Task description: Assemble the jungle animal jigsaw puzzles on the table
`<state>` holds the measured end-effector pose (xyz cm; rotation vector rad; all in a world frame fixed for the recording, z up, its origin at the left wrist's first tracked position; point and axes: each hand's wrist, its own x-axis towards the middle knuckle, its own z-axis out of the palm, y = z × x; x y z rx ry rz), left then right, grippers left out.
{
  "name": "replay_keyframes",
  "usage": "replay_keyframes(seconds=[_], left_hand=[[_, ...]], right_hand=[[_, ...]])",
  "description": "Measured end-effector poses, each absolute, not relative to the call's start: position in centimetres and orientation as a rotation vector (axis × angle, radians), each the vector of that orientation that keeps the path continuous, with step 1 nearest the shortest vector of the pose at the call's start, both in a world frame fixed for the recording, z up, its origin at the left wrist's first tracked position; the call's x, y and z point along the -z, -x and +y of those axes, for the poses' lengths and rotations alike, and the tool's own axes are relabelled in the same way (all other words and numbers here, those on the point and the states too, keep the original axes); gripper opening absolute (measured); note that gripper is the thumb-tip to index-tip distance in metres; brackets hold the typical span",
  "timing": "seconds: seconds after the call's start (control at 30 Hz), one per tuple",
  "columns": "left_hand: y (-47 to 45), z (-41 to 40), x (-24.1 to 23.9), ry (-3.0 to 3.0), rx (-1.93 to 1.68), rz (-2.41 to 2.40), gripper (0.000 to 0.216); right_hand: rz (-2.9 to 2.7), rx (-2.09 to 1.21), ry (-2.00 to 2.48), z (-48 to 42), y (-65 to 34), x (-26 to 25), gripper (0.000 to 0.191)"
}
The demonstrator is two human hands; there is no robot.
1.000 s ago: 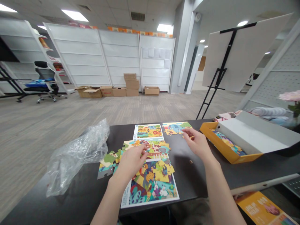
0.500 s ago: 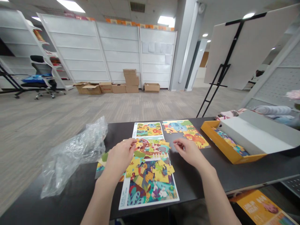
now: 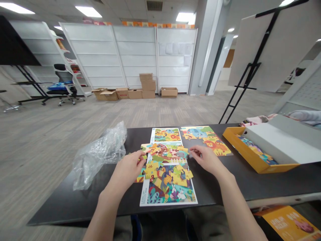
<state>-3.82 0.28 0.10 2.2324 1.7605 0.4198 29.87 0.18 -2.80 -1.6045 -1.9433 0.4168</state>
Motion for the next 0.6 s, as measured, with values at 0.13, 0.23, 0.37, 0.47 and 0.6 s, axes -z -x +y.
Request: replay_keyframes(seconds=[0.13, 0.23, 0.37, 0.47, 0.6], left_hand=[[4.1, -0.2, -0.8, -2.227, -0.462, 1.727, 0.030], [4.3, -0.3, -1.3, -2.204, -0.501, 1.721, 0.032], [4.2, -0.3, -0.9, -2.214, -0.441, 1.626, 0.035], [4.0, -0.3, -0.1, -2.262, -0.412, 1.504, 0.034], [3.3, -0.6, 0.2, -2.282, -0.437, 1.464, 0.042]], right_hand=[[-1.947, -0.431, 1.587, 0.2, -29.8, 3.1, 0.022], [-1.956, -0.434, 1.579, 0.3, -29.8, 3.2, 0.022], [-1.968, -0.421, 1.576, 0.3, -29.8, 3.2, 0.022], [-1.962, -0.425, 1.577, 0.3, -29.8, 3.0, 0.023], [-1.960, -0.423, 1.578, 0.2, -29.8, 3.0, 0.022]])
